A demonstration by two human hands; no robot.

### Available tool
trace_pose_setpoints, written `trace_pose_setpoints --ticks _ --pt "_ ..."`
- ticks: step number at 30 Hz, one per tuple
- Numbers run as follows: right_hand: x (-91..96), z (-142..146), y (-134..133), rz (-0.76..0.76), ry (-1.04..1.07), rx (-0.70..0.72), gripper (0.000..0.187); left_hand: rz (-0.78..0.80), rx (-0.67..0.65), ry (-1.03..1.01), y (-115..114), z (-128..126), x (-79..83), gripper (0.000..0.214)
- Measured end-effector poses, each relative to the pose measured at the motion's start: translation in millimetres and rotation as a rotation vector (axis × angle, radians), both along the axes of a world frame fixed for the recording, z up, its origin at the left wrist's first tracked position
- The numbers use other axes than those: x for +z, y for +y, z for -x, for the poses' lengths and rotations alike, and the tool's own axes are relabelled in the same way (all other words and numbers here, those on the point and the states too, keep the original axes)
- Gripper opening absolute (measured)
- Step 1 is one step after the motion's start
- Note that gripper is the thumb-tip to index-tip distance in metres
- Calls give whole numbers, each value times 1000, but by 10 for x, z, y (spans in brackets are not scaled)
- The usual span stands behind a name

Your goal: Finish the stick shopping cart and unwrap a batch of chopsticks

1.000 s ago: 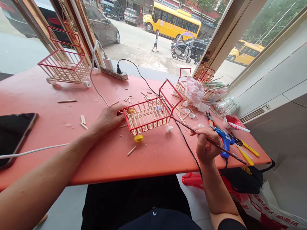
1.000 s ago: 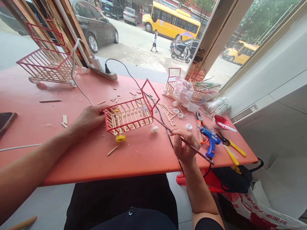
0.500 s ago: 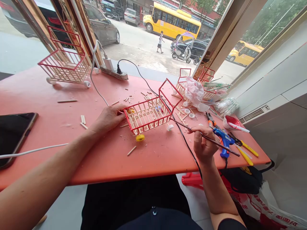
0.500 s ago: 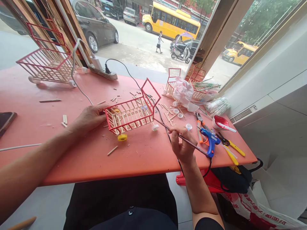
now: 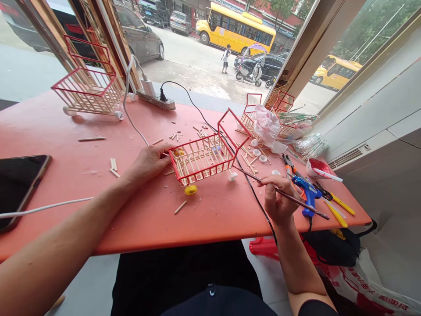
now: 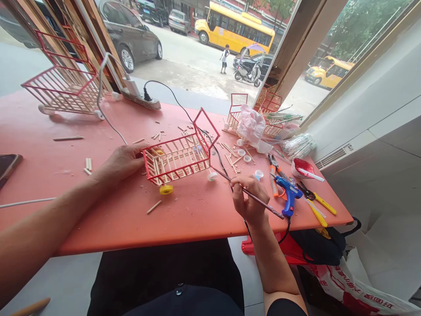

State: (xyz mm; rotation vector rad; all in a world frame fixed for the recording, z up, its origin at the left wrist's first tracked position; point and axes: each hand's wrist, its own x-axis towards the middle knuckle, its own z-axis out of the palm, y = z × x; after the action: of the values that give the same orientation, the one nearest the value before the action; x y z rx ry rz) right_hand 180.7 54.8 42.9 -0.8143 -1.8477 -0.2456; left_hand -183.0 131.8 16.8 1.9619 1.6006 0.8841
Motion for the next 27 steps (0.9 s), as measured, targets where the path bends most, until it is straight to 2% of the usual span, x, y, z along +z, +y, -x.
trace_pose_setpoints --ticks 3,9,20,27 --pt "3 9 7 29 -4 11 15 7 2 -6 -3 -9 13 50" --pt "12 10 -8 -24 80 69 18 5 -5 -17 -6 -18 25 50" --pt "27 3 4 -24 -19 -43 16 1 2 -18 -2 -23 14 51" --pt "29 20 -9 25 0 -8 16 -8 -3 -8 18 -4 -8 51"
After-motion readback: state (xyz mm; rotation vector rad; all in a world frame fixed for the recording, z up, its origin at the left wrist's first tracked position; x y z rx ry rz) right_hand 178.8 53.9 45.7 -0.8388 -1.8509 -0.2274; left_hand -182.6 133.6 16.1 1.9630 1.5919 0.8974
